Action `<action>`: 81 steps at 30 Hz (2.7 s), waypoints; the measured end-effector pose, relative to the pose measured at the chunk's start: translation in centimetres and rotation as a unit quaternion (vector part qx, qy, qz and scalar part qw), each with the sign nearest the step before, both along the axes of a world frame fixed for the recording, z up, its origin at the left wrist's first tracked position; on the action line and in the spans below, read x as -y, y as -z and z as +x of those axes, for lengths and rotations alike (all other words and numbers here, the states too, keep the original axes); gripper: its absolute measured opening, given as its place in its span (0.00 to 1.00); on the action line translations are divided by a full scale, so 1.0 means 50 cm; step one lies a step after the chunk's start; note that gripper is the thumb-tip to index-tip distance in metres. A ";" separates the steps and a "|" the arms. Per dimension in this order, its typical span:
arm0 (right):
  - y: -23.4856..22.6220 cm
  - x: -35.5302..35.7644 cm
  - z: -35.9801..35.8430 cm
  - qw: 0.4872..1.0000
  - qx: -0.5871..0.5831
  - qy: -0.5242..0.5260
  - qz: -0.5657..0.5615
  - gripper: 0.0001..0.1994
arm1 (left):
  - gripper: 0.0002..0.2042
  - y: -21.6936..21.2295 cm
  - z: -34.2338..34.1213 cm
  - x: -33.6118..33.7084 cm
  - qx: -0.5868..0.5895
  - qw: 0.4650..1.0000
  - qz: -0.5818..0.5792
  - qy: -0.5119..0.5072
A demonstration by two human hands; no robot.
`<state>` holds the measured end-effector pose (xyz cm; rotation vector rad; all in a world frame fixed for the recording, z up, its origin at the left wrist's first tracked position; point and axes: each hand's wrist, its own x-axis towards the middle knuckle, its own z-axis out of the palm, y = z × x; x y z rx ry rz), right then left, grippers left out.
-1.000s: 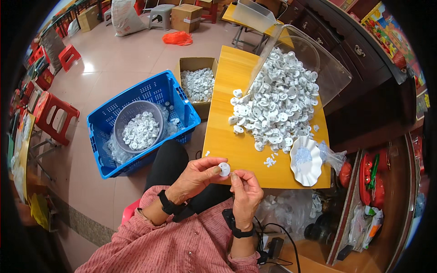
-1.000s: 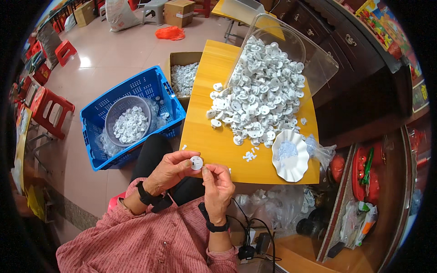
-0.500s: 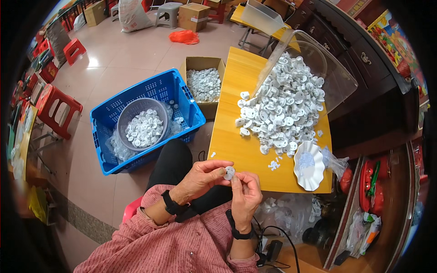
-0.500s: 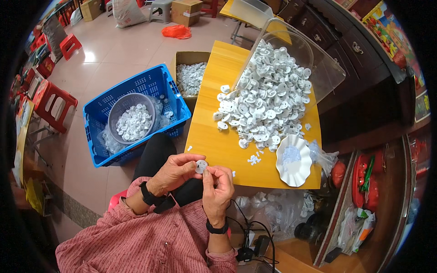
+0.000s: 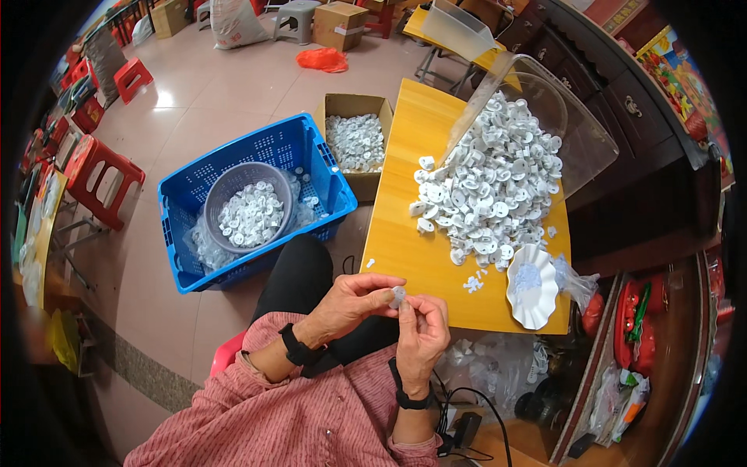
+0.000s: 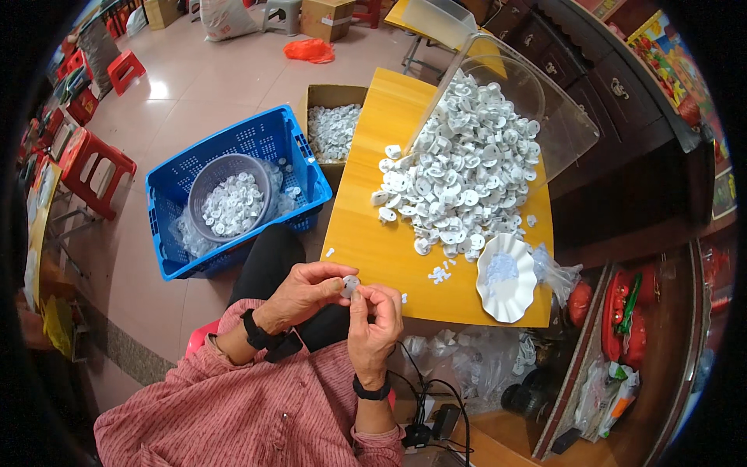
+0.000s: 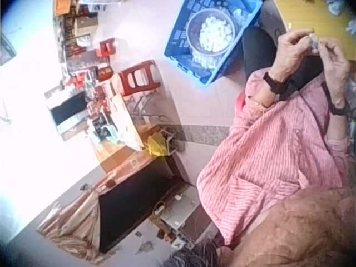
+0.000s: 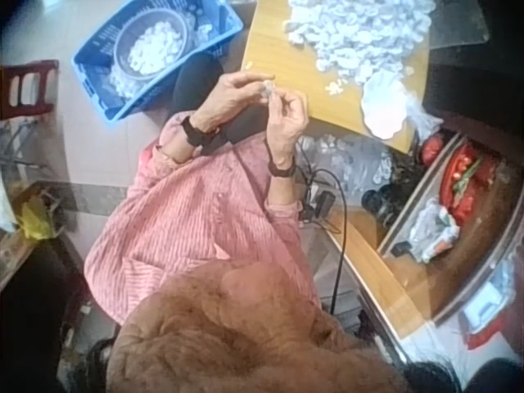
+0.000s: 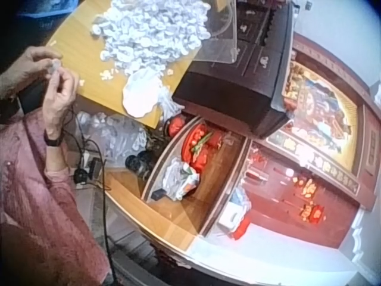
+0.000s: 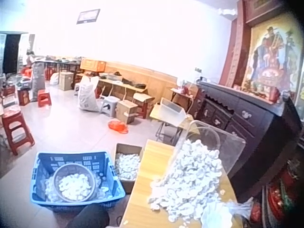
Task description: Assembling small white plastic components by pressing two parts together by hand.
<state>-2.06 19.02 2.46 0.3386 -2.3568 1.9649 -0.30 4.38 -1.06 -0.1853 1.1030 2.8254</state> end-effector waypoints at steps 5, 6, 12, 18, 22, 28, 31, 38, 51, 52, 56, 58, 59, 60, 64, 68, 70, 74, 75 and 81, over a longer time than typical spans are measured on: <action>0.004 0.000 0.003 1.000 -0.009 0.006 0.028 0.02 | 0.15 0.001 -0.001 -0.001 -0.003 1.000 0.000 0.003; 0.007 -0.002 0.002 0.999 -0.022 0.008 0.044 0.02 | 0.15 0.002 -0.002 -0.001 -0.006 1.000 -0.002 0.005; 0.010 0.004 0.006 0.998 -0.033 0.013 0.052 0.03 | 0.15 0.000 0.000 0.002 -0.001 1.000 0.001 0.006; 0.008 0.008 0.007 0.998 -0.035 0.014 0.044 0.04 | 0.14 0.000 -0.002 0.000 -0.002 1.000 -0.006 0.002; -0.014 0.009 0.005 0.994 -0.038 -0.001 0.104 0.04 | 0.14 0.002 -0.004 -0.002 -0.015 0.998 -0.056 -0.014; 0.001 0.006 -0.002 0.997 -0.053 -0.005 0.050 0.03 | 0.14 -0.015 -0.005 0.001 -0.003 0.996 -0.084 -0.016; 0.006 -0.001 -0.004 0.992 -0.088 -0.007 0.087 0.04 | 0.13 -0.015 -0.004 0.003 0.008 0.998 -0.059 -0.015; -0.002 0.011 -0.010 0.971 -0.141 -0.014 0.191 0.04 | 0.13 -0.010 -0.008 0.005 -0.004 0.996 -0.085 -0.010; 0.017 0.018 0.003 0.997 0.034 -0.023 0.065 0.05 | 0.10 -0.027 0.007 0.045 -0.026 0.994 -0.102 0.005; 0.016 0.019 0.003 0.997 0.025 -0.017 0.075 0.05 | 0.10 -0.032 0.007 0.057 -0.005 0.994 -0.112 0.004; 0.026 -0.015 -0.010 0.991 0.001 0.061 0.119 0.04 | 0.12 -0.015 -0.003 0.163 0.049 0.973 -0.165 -0.156; 0.033 -0.034 -0.018 0.983 -0.048 0.083 0.158 0.05 | 0.12 0.027 -0.009 0.244 0.101 0.951 -0.149 -0.250; 0.029 -0.036 -0.019 0.982 -0.051 0.091 0.160 0.05 | 0.12 0.072 -0.006 0.294 0.109 0.940 -0.133 -0.295; 0.025 -0.036 -0.016 0.971 -0.086 0.087 0.207 0.05 | 0.12 0.111 -0.007 0.342 0.113 0.919 -0.160 -0.342; 0.020 -0.027 -0.007 0.954 -0.123 0.062 0.267 0.03 | 0.14 0.161 0.001 0.433 0.177 0.852 -0.153 -0.468; 0.023 0.011 -0.014 0.940 -0.185 0.023 0.287 0.06 | 0.17 0.164 -0.002 0.425 0.226 0.844 -0.211 -0.438; 0.028 0.039 -0.019 0.910 -0.249 -0.019 0.330 0.13 | 0.16 0.151 -0.026 0.384 0.191 0.868 -0.236 -0.393; 0.021 0.099 -0.022 0.867 -0.273 -0.031 0.416 0.26 | 0.13 0.050 -0.092 0.258 0.085 0.913 -0.307 -0.255; 0.026 0.110 -0.021 0.866 -0.276 -0.030 0.416 0.26 | 0.12 0.032 -0.109 0.231 0.059 0.915 -0.326 -0.230; 0.054 0.123 -0.007 0.860 -0.262 0.014 0.438 0.21 | 0.09 -0.048 -0.213 0.104 -0.104 0.800 -0.567 -0.166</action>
